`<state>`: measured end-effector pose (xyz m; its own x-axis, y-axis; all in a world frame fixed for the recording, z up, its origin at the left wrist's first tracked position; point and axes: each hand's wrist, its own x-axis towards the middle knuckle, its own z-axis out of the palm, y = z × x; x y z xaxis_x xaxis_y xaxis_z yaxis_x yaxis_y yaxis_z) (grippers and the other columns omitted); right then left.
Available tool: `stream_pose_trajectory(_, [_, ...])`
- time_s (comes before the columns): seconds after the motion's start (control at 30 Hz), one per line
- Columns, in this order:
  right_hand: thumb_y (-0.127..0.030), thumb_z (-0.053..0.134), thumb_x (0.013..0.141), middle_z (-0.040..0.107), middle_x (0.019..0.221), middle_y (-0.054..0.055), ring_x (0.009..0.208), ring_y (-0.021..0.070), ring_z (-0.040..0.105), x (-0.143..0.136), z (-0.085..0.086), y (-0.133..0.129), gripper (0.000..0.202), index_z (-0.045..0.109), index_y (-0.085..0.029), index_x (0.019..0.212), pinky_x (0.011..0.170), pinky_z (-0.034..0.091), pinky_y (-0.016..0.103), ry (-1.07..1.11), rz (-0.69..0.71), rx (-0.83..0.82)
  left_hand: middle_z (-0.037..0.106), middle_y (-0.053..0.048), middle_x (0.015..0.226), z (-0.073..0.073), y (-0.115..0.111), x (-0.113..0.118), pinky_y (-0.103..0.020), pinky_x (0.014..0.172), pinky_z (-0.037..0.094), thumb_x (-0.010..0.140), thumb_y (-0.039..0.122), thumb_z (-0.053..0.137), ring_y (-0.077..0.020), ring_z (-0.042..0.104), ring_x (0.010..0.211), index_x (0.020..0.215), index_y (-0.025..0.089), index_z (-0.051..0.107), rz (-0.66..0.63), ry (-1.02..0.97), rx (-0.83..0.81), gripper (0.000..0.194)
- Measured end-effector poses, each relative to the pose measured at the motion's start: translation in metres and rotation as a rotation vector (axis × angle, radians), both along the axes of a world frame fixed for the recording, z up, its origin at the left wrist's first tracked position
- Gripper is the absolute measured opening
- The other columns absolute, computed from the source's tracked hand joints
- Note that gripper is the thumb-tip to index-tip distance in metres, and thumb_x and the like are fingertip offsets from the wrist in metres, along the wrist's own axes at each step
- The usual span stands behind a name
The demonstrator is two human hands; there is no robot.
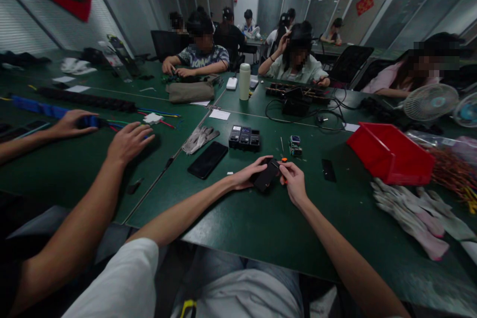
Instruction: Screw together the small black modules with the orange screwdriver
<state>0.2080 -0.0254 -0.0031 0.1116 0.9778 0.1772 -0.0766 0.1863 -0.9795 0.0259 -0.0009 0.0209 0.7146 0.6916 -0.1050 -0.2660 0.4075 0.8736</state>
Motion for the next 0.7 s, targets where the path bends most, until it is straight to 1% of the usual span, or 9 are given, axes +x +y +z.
stream_pose_trajectory(0.07, [-0.040, 0.063, 0.077, 0.060, 0.066, -0.001, 0.040, 0.0053, 0.038, 0.0003, -0.0001, 0.0002, 0.025, 0.064, -0.019, 0.090, 0.032, 0.028, 0.019, -0.003, 0.013, -0.017, 0.056, -0.011, 0.116, -0.0019, 0.0015, -0.0006, -0.024, 0.064, 0.049, 0.079, 0.041, 0.059, -0.0152, 0.061, 0.079, 0.135, 0.029, 0.035, 0.009, 0.011, 0.009, 0.062])
stream_pose_trajectory(0.13, [-0.040, 0.064, 0.077, 0.055, 0.059, -0.003, 0.038, 0.0048, 0.036, 0.0000, 0.0003, -0.0005, 0.026, 0.063, -0.018, 0.090, 0.032, 0.025, 0.018, -0.002, 0.023, -0.023, 0.056, -0.010, 0.117, -0.0025, 0.0021, -0.0013, -0.025, 0.065, 0.049, 0.078, 0.041, 0.060, -0.0152, 0.061, 0.080, 0.134, 0.030, 0.037, 0.015, 0.023, 0.021, 0.061])
stream_pose_trajectory(0.23, [-0.039, 0.064, 0.076, 0.054, 0.059, -0.003, 0.041, 0.0055, 0.039, -0.0014, 0.0010, -0.0023, 0.025, 0.062, -0.018, 0.091, 0.033, 0.026, 0.017, -0.012, 0.027, -0.015, 0.055, -0.010, 0.117, -0.0013, 0.0014, -0.0016, -0.026, 0.064, 0.050, 0.079, 0.040, 0.060, -0.0149, 0.063, 0.075, 0.135, 0.031, 0.035, -0.019, 0.019, 0.033, 0.062])
stream_pose_trajectory(0.4, [-0.038, 0.064, 0.077, 0.054, 0.058, -0.004, 0.039, 0.0053, 0.037, -0.0030, 0.0002, -0.0034, 0.024, 0.060, -0.019, 0.090, 0.033, 0.025, 0.018, -0.036, 0.038, -0.020, 0.058, -0.012, 0.109, 0.0006, -0.0010, -0.0011, -0.026, 0.058, 0.050, 0.082, 0.042, 0.055, -0.0161, 0.064, 0.070, 0.140, 0.032, 0.024, -0.072, -0.023, 0.036, 0.067])
stream_pose_trajectory(0.47, [-0.037, 0.065, 0.077, 0.055, 0.060, -0.003, 0.040, 0.0053, 0.038, -0.0028, -0.0006, -0.0029, 0.022, 0.060, -0.019, 0.087, 0.034, 0.025, 0.018, -0.033, 0.047, -0.023, 0.058, -0.012, 0.108, 0.0012, -0.0018, -0.0017, -0.026, 0.057, 0.049, 0.080, 0.041, 0.057, -0.0161, 0.065, 0.069, 0.141, 0.032, 0.022, -0.070, -0.021, 0.048, 0.070])
stream_pose_trajectory(0.53, [-0.037, 0.066, 0.076, 0.057, 0.064, -0.002, 0.042, 0.0055, 0.041, -0.0023, -0.0011, -0.0023, 0.020, 0.059, -0.019, 0.083, 0.034, 0.026, 0.018, -0.031, 0.057, -0.027, 0.059, -0.011, 0.107, 0.0021, -0.0026, -0.0027, -0.025, 0.057, 0.049, 0.077, 0.037, 0.062, -0.0154, 0.064, 0.068, 0.140, 0.032, 0.022, -0.061, -0.005, 0.074, 0.075])
stream_pose_trajectory(0.7, [-0.037, 0.069, 0.072, 0.062, 0.084, 0.002, 0.048, 0.0061, 0.048, -0.0008, -0.0011, -0.0009, 0.022, 0.058, -0.018, 0.074, 0.035, 0.027, 0.018, -0.047, 0.103, -0.053, 0.062, -0.009, 0.100, 0.0027, -0.0035, -0.0030, -0.027, 0.062, 0.051, 0.069, 0.025, 0.069, -0.0170, 0.065, 0.073, 0.139, 0.028, 0.025, -0.045, 0.020, 0.132, 0.083])
